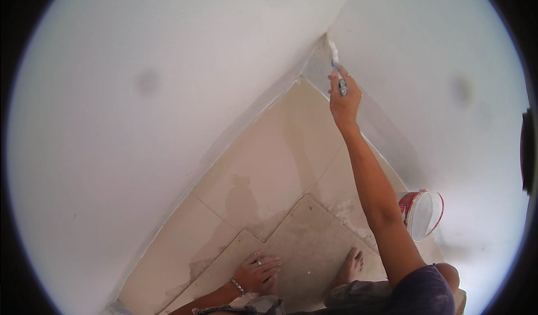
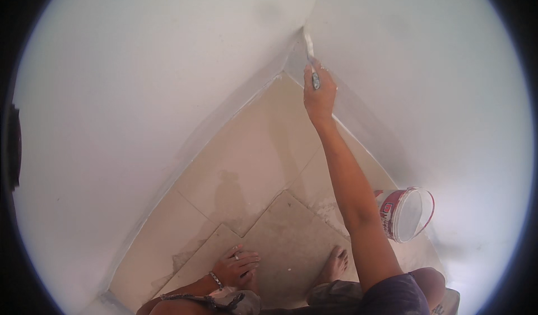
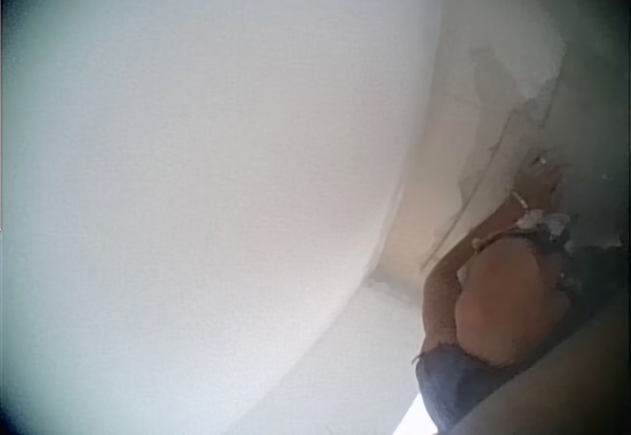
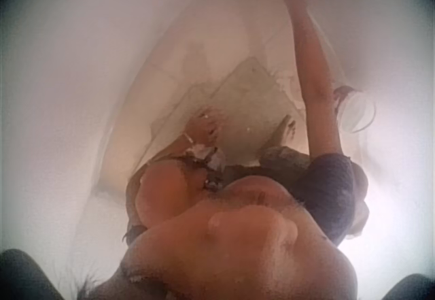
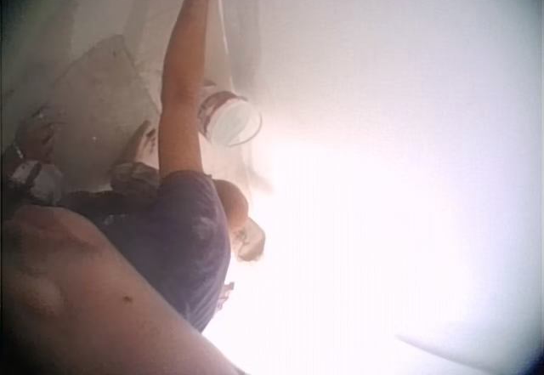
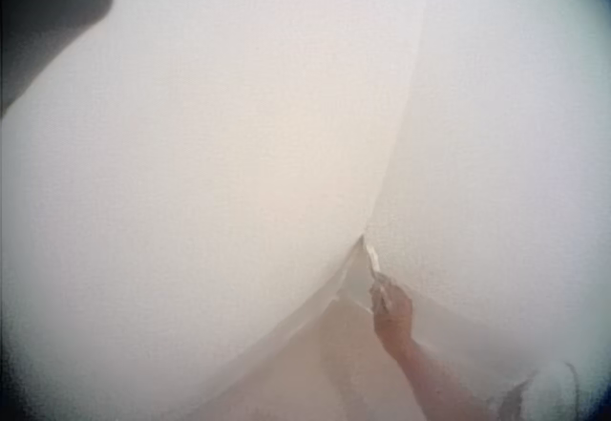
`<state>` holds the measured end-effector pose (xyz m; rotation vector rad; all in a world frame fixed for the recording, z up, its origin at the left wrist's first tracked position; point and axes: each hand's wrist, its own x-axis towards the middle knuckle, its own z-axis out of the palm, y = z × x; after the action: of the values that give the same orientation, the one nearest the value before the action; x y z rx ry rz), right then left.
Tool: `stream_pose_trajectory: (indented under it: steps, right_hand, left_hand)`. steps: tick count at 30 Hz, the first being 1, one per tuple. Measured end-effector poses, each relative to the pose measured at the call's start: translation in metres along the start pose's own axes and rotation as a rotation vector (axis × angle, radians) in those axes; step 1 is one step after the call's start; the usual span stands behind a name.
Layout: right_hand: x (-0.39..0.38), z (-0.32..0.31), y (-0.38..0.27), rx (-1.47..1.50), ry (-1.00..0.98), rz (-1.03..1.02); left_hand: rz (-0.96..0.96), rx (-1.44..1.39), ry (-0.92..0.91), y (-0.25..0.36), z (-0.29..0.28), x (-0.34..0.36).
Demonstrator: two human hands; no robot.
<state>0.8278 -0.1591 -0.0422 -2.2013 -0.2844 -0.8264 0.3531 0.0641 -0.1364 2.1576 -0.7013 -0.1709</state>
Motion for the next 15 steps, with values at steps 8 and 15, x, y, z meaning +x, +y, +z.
stream_pose_trajectory:
  steps: [8, 15]
  right_hand:
    - [0.000, -0.006, 0.011, -0.009, -0.067, -0.007]
    - [0.020, -0.016, -0.021, 0.101, 0.069, -0.036]
  left_hand:
    - [0.028, 0.035, -0.013, -0.003, 0.004, -0.003]
    - [0.031, 0.019, 0.002, -0.003, -0.001, -0.004]
